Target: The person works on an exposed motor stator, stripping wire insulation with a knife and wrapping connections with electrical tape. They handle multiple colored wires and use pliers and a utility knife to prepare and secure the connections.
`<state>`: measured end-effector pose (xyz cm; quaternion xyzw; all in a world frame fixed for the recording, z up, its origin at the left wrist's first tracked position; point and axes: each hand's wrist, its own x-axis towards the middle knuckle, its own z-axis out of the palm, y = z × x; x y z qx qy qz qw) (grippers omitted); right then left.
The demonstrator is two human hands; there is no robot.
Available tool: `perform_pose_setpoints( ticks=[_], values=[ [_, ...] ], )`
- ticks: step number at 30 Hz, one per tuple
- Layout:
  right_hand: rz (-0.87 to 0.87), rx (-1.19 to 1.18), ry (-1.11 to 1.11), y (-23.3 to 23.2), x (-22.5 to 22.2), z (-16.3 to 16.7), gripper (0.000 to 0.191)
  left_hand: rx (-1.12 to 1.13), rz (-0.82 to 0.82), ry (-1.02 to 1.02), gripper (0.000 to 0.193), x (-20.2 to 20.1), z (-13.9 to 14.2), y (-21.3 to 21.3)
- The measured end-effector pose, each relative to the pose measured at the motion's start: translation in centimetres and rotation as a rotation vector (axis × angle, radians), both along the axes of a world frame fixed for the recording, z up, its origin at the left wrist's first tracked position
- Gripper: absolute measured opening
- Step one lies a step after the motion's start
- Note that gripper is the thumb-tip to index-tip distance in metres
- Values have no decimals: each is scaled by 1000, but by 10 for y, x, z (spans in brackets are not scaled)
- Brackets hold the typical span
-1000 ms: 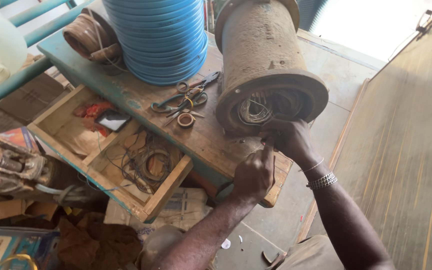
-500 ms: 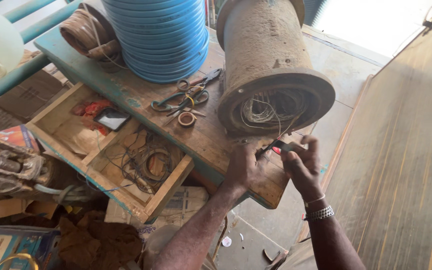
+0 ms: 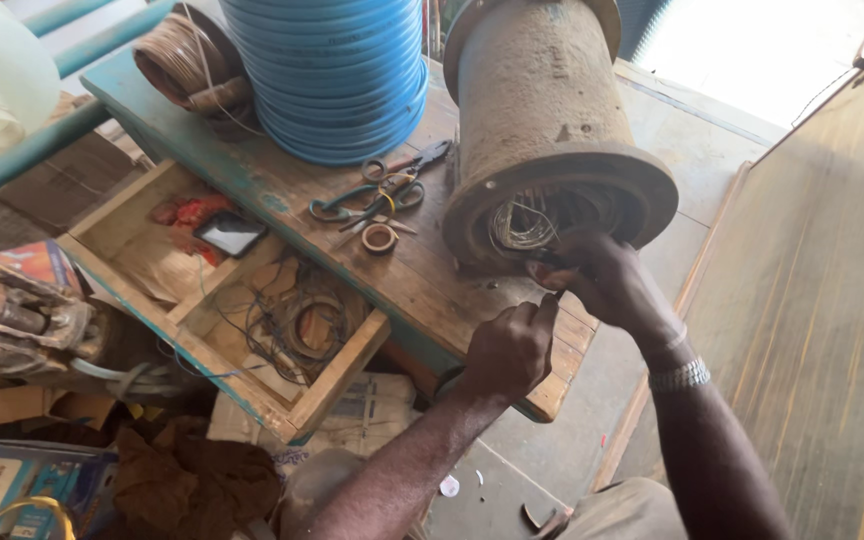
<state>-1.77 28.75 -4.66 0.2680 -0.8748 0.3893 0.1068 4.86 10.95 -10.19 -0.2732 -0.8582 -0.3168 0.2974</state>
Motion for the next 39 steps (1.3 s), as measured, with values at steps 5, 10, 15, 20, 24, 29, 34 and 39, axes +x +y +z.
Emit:
perform_pose_setpoints(
  ticks=[5,10,15,20,24,29,34,39],
  values=[
    [-129,202,242,-12,4,4,19,77,-36,-55,35,-2,-5,2],
    [-378,-592,199,-24,30,-33,15,71,-8,-33,55,0,5,-1],
    [-340,-826,-451,-15,50,-64,35,-14,40,-43,57,8,19,5],
    [-301,-1013,-603,-17,34,-77,29,-116,76,-137,55,21,23,18],
    [-137,-1201,-729,-10,28,-82,25,-141,81,-138,54,20,22,21],
    [-11,-1166,-711,0,22,-94,24,35,-3,-265,47,17,16,19],
    [-79,-1135,-723,1,15,-97,24,181,-101,-448,51,15,16,11],
    [10,-1151,-748,1,26,-88,29,266,-113,-457,54,11,19,9]
  ],
)
